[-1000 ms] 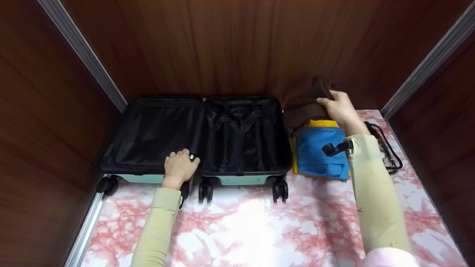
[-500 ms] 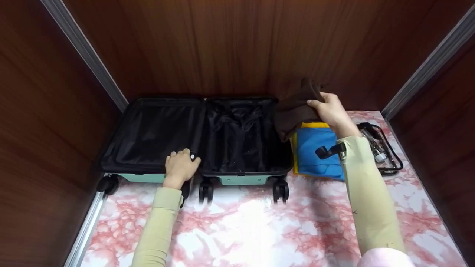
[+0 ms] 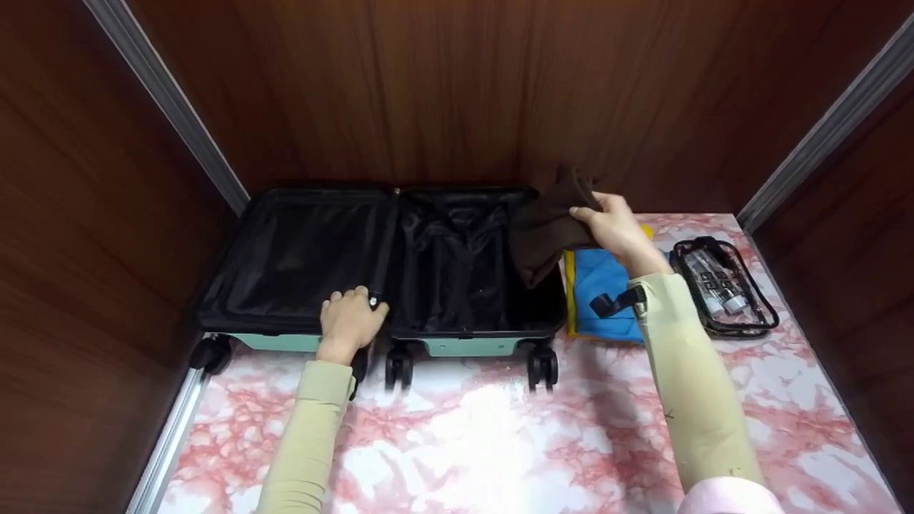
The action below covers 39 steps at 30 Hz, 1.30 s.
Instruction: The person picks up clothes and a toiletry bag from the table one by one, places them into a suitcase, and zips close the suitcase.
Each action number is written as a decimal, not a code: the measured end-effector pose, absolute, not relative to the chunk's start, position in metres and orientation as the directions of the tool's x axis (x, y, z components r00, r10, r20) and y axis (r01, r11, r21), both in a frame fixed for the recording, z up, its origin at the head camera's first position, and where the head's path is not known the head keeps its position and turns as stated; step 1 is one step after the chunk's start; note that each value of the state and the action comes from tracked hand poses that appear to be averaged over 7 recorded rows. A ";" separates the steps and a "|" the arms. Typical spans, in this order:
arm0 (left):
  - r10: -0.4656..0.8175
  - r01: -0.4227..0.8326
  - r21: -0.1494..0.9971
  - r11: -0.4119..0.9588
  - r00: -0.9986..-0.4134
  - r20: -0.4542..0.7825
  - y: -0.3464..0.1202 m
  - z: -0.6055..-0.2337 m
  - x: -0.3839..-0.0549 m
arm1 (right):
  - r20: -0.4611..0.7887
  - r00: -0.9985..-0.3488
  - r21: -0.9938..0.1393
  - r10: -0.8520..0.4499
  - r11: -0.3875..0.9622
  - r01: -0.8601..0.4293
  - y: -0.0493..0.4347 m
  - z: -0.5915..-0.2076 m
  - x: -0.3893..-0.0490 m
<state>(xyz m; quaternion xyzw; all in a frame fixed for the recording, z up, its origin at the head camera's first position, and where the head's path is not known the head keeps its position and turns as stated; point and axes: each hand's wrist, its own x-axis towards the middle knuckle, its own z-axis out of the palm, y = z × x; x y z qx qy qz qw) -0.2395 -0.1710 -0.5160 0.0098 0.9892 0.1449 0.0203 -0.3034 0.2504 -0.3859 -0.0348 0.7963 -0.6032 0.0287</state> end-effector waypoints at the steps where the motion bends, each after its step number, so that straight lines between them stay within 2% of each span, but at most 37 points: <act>1: 0.024 0.013 0.287 0.958 -0.999 -0.036 -0.171 -0.516 -0.240 | -0.005 -0.995 -0.960 -0.100 0.280 -0.023 0.249 -0.388 -0.303; 10: 0.012 0.002 0.291 0.957 -0.999 -0.033 -0.174 -0.516 -0.239 | -0.061 -0.980 -0.953 -0.192 0.301 0.000 0.238 -0.406 -0.303; 17: 0.009 -0.001 0.295 0.956 -0.999 -0.032 -0.173 -0.515 -0.238 | -0.057 -0.977 -0.950 -0.204 0.314 -0.010 0.228 -0.419 -0.302; 28: 0.011 0.003 0.286 0.958 -1.000 -0.025 -0.171 -0.513 -0.240 | -0.108 -0.972 -0.961 -0.211 0.273 0.048 0.215 -0.428 -0.301; 39: 0.013 0.004 0.293 0.956 -1.000 -0.026 -0.173 -0.511 -0.239 | -0.082 -0.968 -0.973 -0.238 0.228 0.027 0.181 -0.431 -0.306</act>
